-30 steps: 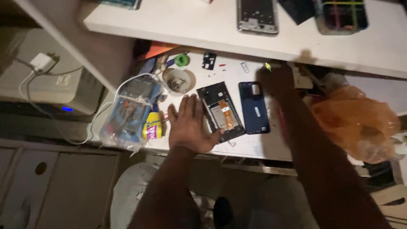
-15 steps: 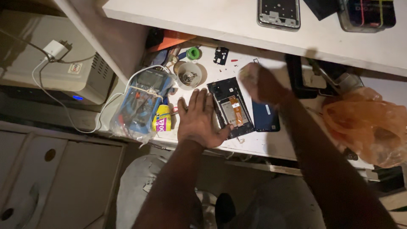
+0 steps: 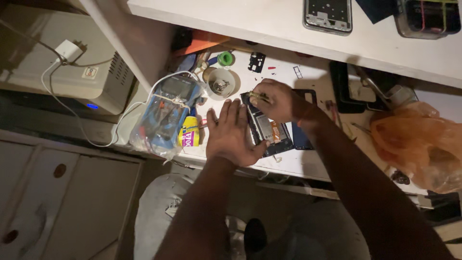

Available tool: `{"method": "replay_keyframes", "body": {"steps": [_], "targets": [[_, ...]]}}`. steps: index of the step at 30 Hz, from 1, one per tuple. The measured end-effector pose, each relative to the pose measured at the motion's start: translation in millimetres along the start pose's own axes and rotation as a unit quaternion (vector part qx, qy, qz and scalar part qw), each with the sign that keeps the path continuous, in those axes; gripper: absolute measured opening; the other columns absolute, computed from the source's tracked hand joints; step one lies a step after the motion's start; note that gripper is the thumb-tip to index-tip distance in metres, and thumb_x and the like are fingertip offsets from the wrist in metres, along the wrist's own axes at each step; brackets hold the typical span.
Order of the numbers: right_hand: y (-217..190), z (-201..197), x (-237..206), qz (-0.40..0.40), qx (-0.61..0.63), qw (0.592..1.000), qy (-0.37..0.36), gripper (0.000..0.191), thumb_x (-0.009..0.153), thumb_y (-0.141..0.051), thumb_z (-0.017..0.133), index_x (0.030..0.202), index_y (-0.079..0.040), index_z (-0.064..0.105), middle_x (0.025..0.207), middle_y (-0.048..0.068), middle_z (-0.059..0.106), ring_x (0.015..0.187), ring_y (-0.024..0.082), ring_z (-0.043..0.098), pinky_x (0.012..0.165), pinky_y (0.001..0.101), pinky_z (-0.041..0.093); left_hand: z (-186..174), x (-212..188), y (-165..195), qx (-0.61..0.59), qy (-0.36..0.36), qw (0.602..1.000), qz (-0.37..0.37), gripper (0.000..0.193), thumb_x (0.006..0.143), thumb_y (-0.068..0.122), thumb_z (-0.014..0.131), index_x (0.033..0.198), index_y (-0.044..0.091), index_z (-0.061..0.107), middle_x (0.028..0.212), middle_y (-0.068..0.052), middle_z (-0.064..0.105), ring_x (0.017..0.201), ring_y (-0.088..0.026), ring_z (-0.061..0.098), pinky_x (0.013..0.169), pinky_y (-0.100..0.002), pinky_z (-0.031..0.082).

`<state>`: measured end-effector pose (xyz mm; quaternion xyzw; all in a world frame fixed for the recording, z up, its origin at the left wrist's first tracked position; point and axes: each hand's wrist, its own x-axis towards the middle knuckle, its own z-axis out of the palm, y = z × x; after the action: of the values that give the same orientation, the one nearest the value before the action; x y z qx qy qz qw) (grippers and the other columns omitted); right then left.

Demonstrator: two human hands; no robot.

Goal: The person uses a small screwdriver to remove screws from the back of a disassembled smartphone on a workbench. They place the removed screws into a small container and continue unscrewing additional fasteners from the device's frame.

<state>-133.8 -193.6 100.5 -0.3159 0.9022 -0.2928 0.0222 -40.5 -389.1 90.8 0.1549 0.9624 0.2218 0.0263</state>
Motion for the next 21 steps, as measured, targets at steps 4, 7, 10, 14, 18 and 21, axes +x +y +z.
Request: {"method": "replay_keyframes", "body": {"steps": [4,7,10,14,18,21], "targets": [[4.8,6.0,6.7,0.03,0.002,0.999,-0.017,0.013,0.095,-0.016,0.071,0.102,-0.005,0.069,0.095,0.01,0.065,0.082,0.02,0.066,0.071,0.0348,0.056,-2.4,-1.9,-3.7,-0.002,-0.006,1.0,0.002,0.115,0.073,0.068,0.067,0.153,-0.006,0.031,0.163,-0.023,0.025,0.154,-0.036,0.013,0.119,-0.066,0.003],[5.8,6.7,8.3,0.017,0.008,1.0,-0.018,0.013,0.094,-0.015,0.072,0.1,-0.004,0.069,0.094,0.01,0.066,0.082,0.02,0.066,0.071,0.0343,0.055,-4.0,-4.2,-4.2,0.003,-0.01,1.0,0.002,0.114,0.073,0.068,0.066,0.153,-0.005,0.031,0.164,-0.023,0.024,0.155,-0.036,0.013,0.12,-0.066,0.002],[5.8,6.0,9.1,-0.017,0.015,1.0,-0.002,0.011,0.092,-0.011,0.074,0.099,-0.003,0.07,0.093,0.011,0.066,0.083,0.02,0.065,0.073,0.0344,0.053,-6.7,-4.5,-4.0,0.013,-0.018,1.0,-0.004,0.114,0.072,0.067,0.067,0.153,-0.003,0.031,0.164,-0.021,0.024,0.155,-0.035,0.013,0.12,-0.065,0.002],[4.6,5.3,13.1,-0.01,0.033,0.999,-0.026,0.012,0.09,-0.011,0.074,0.099,-0.003,0.072,0.09,0.012,0.067,0.081,0.019,0.065,0.072,0.0336,0.054,-11.9,-4.1,-4.7,0.017,-0.038,0.999,-0.008,0.113,0.072,0.067,0.066,0.154,-0.002,0.03,0.164,-0.021,0.022,0.155,-0.035,0.012,0.12,-0.065,0.001],[2.5,4.2,17.9,0.01,0.031,0.998,-0.05,0.012,0.089,-0.011,0.074,0.1,-0.005,0.074,0.092,0.01,0.07,0.081,0.017,0.067,0.073,0.0319,0.056,-14.9,-5.4,-6.6,0.023,-0.038,0.999,-0.003,0.113,0.073,0.067,0.066,0.153,-0.003,0.031,0.164,-0.022,0.022,0.155,-0.035,0.012,0.12,-0.065,0.002],[0.3,3.3,21.2,0.0,0.02,0.998,-0.053,0.012,0.089,-0.011,0.076,0.099,-0.004,0.075,0.09,0.01,0.071,0.08,0.018,0.067,0.073,0.0322,0.056,-15.3,-6.9,-7.7,0.022,-0.026,0.999,-0.001,0.113,0.073,0.068,0.066,0.154,-0.004,0.031,0.164,-0.023,0.024,0.155,-0.035,0.013,0.121,-0.065,0.003]]}}
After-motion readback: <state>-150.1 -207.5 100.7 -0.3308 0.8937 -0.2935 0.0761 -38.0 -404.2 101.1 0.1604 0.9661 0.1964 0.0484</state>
